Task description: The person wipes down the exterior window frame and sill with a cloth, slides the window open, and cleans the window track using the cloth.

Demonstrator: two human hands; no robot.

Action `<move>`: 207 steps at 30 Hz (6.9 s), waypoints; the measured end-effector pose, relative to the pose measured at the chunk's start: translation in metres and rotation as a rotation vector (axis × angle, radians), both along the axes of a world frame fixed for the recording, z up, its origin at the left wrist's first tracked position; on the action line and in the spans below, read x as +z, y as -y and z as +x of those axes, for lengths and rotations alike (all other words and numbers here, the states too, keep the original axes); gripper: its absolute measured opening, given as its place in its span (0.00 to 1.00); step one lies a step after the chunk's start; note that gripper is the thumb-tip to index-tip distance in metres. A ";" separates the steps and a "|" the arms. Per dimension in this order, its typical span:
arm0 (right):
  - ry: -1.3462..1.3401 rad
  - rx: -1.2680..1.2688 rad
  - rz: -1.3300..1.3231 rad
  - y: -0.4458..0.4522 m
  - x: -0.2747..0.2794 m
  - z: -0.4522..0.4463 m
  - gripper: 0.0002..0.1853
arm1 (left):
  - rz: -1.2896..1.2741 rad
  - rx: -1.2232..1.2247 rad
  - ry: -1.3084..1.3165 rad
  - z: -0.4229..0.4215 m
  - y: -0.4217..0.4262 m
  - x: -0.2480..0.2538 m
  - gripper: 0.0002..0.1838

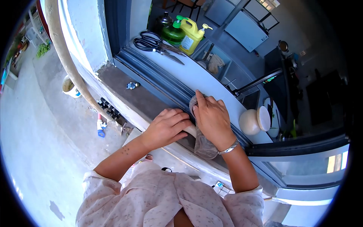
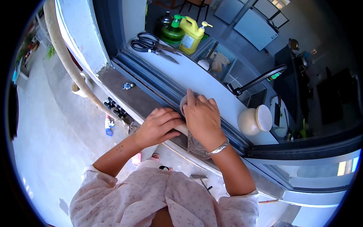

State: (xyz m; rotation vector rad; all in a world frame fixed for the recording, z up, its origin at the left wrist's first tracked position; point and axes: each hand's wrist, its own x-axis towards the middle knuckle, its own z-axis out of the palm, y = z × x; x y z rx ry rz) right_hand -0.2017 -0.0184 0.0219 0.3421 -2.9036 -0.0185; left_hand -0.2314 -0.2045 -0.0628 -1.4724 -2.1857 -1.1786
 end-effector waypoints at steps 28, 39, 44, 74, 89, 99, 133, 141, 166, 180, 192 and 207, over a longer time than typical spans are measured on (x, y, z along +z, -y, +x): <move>0.371 -0.023 -1.790 0.013 0.026 -0.060 0.24 | 0.154 0.033 -0.004 0.005 0.001 -0.016 0.20; 0.701 0.192 -1.298 0.080 0.039 -0.133 0.14 | 0.164 0.104 0.035 0.009 -0.004 -0.029 0.21; 0.369 0.324 -1.095 0.115 -0.001 -0.189 0.11 | 0.230 0.118 -0.020 0.007 -0.005 -0.032 0.19; 0.113 0.274 -0.643 0.164 -0.028 -0.233 0.11 | 0.218 0.175 -0.055 0.007 -0.005 -0.035 0.22; 0.299 0.455 -0.258 0.146 0.001 -0.217 0.19 | 0.259 0.129 -0.028 0.005 -0.004 -0.030 0.21; 0.155 0.553 -0.132 0.153 0.001 -0.227 0.13 | 0.270 0.125 -0.056 0.003 -0.003 -0.028 0.21; 0.037 0.417 -0.532 0.145 -0.015 -0.218 0.12 | 0.242 0.108 -0.033 0.001 -0.004 -0.024 0.21; -0.042 0.414 -0.458 0.168 -0.020 -0.226 0.10 | 0.235 0.126 -0.038 0.002 -0.004 -0.026 0.20; 0.105 0.634 -0.252 0.138 -0.011 -0.215 0.11 | 0.246 0.101 -0.008 0.002 -0.004 -0.025 0.21; 0.125 0.581 -0.203 0.101 -0.002 -0.171 0.11 | 0.203 0.080 -0.010 0.002 -0.004 -0.023 0.19; 0.165 0.535 -0.185 0.066 0.001 -0.139 0.11 | 0.122 0.082 -0.007 0.007 -0.007 -0.018 0.26; 0.155 0.481 -0.080 0.036 0.012 -0.095 0.13 | 0.090 0.103 -0.123 0.015 -0.008 -0.008 0.26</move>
